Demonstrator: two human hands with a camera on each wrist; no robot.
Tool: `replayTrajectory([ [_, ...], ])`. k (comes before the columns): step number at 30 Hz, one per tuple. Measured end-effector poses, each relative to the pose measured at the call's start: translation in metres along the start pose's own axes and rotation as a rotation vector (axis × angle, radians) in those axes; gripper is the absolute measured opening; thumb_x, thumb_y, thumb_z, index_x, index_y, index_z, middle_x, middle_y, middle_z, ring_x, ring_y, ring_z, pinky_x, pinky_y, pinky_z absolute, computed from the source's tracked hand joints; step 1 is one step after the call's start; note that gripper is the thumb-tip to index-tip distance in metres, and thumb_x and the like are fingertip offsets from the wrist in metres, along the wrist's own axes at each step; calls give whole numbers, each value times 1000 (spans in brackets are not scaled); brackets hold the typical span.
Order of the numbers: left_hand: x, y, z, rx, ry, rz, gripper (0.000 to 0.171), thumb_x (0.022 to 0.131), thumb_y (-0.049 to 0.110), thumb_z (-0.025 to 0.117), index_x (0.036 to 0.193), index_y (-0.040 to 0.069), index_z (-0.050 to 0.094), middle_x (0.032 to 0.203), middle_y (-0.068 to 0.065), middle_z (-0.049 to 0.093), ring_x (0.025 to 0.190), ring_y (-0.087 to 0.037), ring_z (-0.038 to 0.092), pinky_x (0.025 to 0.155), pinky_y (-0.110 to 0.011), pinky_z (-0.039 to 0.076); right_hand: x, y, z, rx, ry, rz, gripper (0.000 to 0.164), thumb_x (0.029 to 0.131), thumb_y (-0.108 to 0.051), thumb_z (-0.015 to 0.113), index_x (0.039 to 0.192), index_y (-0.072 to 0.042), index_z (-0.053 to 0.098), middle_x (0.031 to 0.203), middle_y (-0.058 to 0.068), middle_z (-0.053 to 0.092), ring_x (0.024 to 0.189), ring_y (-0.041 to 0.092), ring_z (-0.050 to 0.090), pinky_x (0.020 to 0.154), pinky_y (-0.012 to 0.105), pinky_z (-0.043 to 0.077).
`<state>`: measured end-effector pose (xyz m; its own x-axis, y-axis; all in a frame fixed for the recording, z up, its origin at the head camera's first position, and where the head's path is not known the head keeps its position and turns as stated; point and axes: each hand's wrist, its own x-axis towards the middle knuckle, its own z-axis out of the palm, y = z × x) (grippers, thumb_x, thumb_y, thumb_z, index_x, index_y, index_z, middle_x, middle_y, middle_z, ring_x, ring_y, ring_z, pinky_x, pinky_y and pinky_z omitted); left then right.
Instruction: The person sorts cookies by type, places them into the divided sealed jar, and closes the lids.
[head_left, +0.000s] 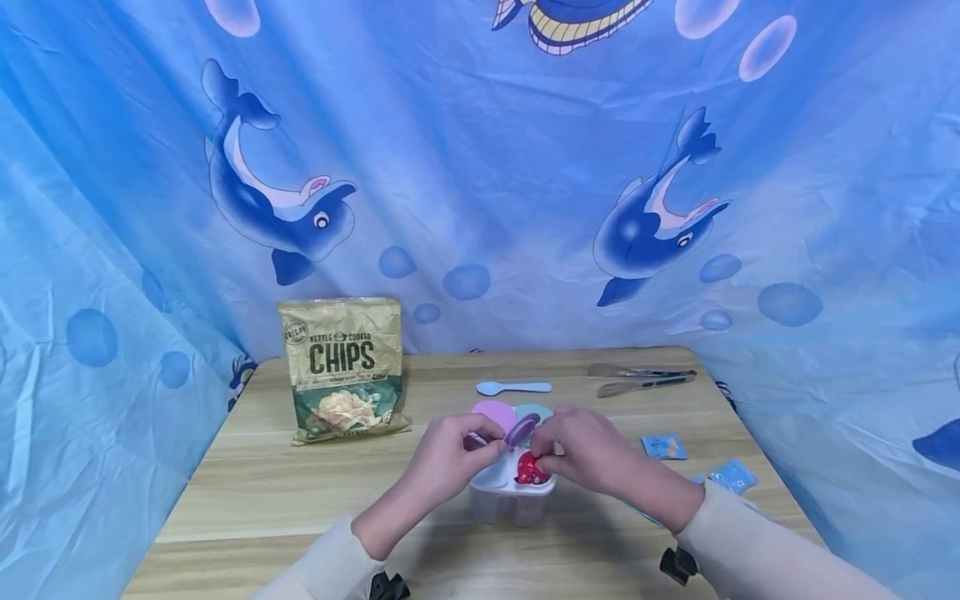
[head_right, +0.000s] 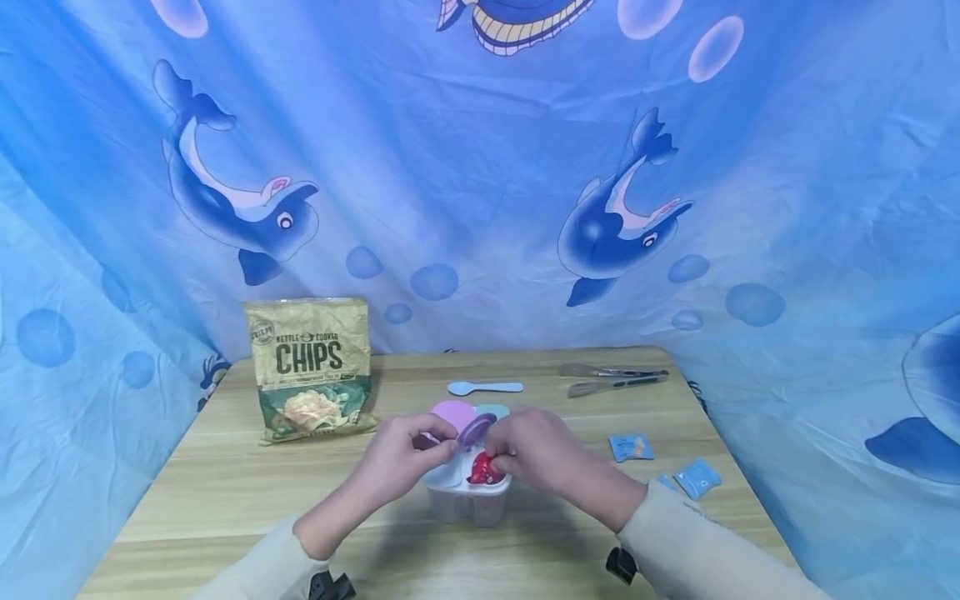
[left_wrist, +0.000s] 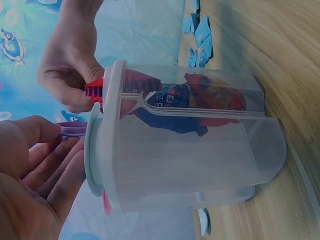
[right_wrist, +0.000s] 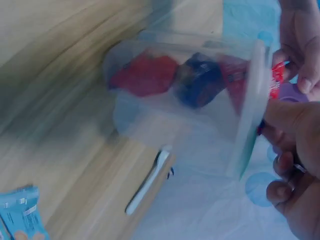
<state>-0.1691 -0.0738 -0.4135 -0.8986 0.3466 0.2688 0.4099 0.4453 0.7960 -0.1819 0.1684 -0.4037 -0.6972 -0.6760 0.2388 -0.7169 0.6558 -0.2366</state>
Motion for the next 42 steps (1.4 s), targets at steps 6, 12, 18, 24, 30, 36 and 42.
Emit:
replayTrajectory([
  [6, -2, 3, -1, 14, 28, 15, 6, 88, 12, 77, 91, 18, 78, 86, 8, 77, 78, -9, 73, 72, -22, 59, -1, -2, -2, -95, 33, -139, 6, 88, -18, 81, 89, -24, 81, 84, -18, 74, 74, 1, 51, 65, 17, 45],
  [12, -3, 2, -1, 12, 45, 2, 3, 87, 15, 78, 91, 14, 78, 83, 11, 75, 75, -10, 71, 68, -22, 57, -6, -7, -2, -10, 12, -39, 16, 92, -43, 76, 99, -29, 80, 89, -23, 70, 75, 0, 51, 69, 23, 51],
  [18, -3, 1, -1, 4, 39, -14, 4, 88, 17, 79, 91, 14, 78, 84, 11, 75, 75, -9, 70, 69, -23, 57, -6, -8, 10, -35, 43, -52, 17, 88, -46, 79, 91, -29, 81, 86, -21, 64, 78, 0, 47, 63, 17, 43],
  [24, -4, 0, -2, -17, 27, -18, 4, 88, 14, 77, 92, 15, 78, 86, 10, 76, 77, -10, 72, 70, -23, 58, -6, -10, 15, 40, 76, -83, 6, 91, -33, 77, 91, -29, 72, 81, -23, 62, 74, 0, 53, 60, 15, 43],
  [30, -3, 1, -3, -5, 38, -13, 4, 88, 14, 77, 91, 17, 78, 85, 10, 76, 77, -9, 71, 70, -23, 58, -4, -8, 13, 83, 49, -142, 5, 94, -27, 74, 96, -26, 78, 88, -21, 68, 74, -2, 51, 62, 14, 44],
  [36, -3, 1, -3, -12, 29, -12, 6, 88, 13, 78, 92, 17, 78, 86, 10, 76, 77, -9, 72, 70, -23, 59, -4, -6, 10, 67, -127, -136, 25, 98, -52, 64, 88, -31, 73, 78, -29, 60, 70, 0, 44, 59, 14, 37],
  [42, -3, 1, -3, -3, 30, -6, 6, 88, 13, 78, 92, 17, 78, 87, 8, 77, 77, -8, 71, 71, -23, 58, -3, 6, 8, 251, -56, -87, 12, 98, -36, 70, 96, -29, 80, 89, -23, 69, 72, -1, 55, 61, 17, 47],
])
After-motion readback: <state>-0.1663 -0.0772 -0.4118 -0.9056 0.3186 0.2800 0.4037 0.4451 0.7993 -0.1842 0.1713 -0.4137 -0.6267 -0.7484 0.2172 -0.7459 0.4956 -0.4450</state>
